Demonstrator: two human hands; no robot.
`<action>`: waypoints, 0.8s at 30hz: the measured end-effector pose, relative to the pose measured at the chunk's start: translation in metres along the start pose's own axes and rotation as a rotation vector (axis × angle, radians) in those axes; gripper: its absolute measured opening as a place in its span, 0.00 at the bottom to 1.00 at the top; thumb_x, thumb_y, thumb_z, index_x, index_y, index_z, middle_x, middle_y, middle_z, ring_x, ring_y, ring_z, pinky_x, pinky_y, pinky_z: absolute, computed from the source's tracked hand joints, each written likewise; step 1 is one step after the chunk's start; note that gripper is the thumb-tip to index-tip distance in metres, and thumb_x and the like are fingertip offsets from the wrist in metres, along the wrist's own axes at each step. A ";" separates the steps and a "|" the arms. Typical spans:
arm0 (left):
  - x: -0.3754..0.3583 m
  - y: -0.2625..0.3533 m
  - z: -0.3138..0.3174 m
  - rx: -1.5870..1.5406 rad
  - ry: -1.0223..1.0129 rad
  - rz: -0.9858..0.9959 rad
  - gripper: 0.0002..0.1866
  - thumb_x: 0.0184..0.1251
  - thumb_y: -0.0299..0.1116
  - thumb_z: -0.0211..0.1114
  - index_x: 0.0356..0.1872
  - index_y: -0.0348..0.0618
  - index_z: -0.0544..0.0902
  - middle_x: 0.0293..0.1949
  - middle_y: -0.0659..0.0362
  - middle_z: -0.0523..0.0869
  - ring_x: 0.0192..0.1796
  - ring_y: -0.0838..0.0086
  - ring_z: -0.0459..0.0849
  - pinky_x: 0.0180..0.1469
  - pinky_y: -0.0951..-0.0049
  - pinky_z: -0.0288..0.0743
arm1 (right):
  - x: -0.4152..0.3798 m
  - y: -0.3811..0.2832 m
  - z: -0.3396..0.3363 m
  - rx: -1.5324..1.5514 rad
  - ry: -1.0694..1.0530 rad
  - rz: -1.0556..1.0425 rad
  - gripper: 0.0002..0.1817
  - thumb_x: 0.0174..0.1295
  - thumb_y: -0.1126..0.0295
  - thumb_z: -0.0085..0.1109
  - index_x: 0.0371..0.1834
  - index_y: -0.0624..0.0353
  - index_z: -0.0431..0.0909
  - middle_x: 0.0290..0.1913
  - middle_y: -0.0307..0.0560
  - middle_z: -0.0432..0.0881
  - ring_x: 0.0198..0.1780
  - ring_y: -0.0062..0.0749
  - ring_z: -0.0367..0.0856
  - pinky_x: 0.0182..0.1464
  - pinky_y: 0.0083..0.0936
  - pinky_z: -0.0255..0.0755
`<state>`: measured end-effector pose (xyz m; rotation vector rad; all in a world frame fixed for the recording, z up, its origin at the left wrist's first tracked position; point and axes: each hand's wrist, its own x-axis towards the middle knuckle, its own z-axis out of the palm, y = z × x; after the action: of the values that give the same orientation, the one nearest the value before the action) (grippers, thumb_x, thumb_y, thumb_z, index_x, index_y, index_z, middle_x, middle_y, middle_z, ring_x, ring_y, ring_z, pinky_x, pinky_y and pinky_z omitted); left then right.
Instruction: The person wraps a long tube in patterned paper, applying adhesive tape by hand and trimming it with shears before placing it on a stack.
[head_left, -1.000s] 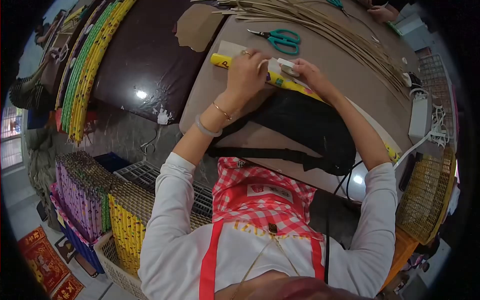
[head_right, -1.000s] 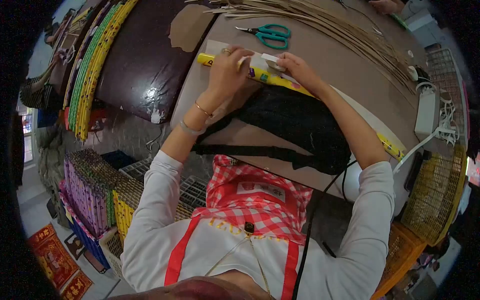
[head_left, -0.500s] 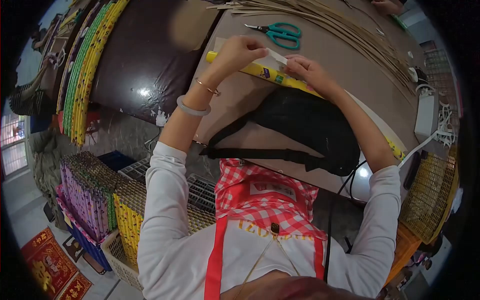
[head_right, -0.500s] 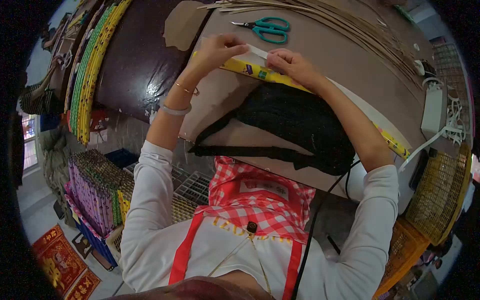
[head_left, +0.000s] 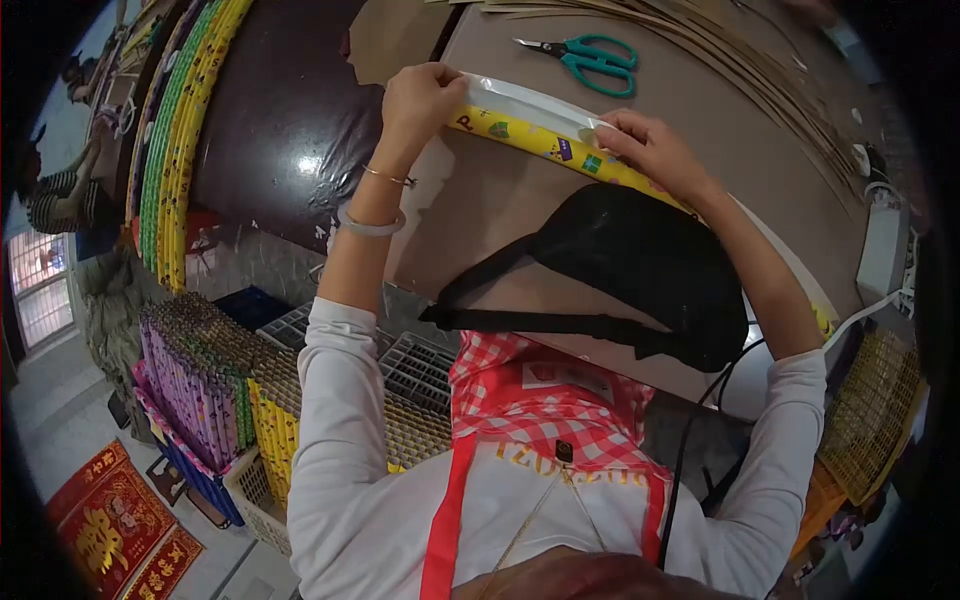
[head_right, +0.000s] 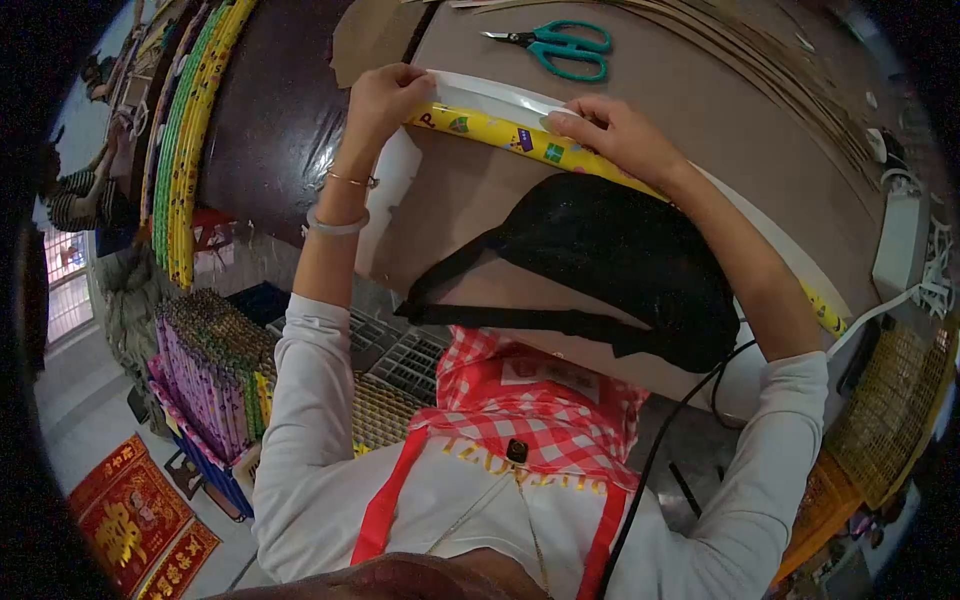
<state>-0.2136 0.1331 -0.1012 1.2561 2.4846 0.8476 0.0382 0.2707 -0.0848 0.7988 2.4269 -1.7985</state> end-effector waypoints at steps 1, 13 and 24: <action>-0.001 -0.001 0.000 -0.006 0.024 0.002 0.14 0.51 0.42 0.62 0.31 0.42 0.85 0.27 0.52 0.85 0.33 0.60 0.84 0.38 0.66 0.76 | -0.003 -0.009 0.000 0.032 -0.001 0.081 0.26 0.61 0.45 0.51 0.44 0.58 0.78 0.33 0.41 0.75 0.34 0.24 0.70 0.38 0.19 0.65; -0.005 -0.002 0.000 -0.025 0.084 -0.088 0.15 0.50 0.42 0.62 0.29 0.38 0.85 0.25 0.52 0.85 0.30 0.63 0.84 0.38 0.68 0.76 | 0.003 0.019 0.010 0.089 0.136 -0.144 0.22 0.64 0.52 0.49 0.37 0.64 0.77 0.30 0.42 0.74 0.34 0.25 0.70 0.39 0.20 0.65; -0.004 0.004 0.005 0.022 0.123 -0.132 0.14 0.51 0.40 0.63 0.26 0.37 0.83 0.25 0.51 0.84 0.31 0.59 0.83 0.38 0.66 0.75 | -0.004 0.011 0.004 0.175 0.106 0.001 0.20 0.64 0.55 0.50 0.43 0.64 0.75 0.36 0.43 0.74 0.36 0.24 0.70 0.40 0.19 0.65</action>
<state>-0.2061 0.1336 -0.1035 1.0623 2.6455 0.8920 0.0444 0.2675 -0.0946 0.9315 2.3527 -2.0406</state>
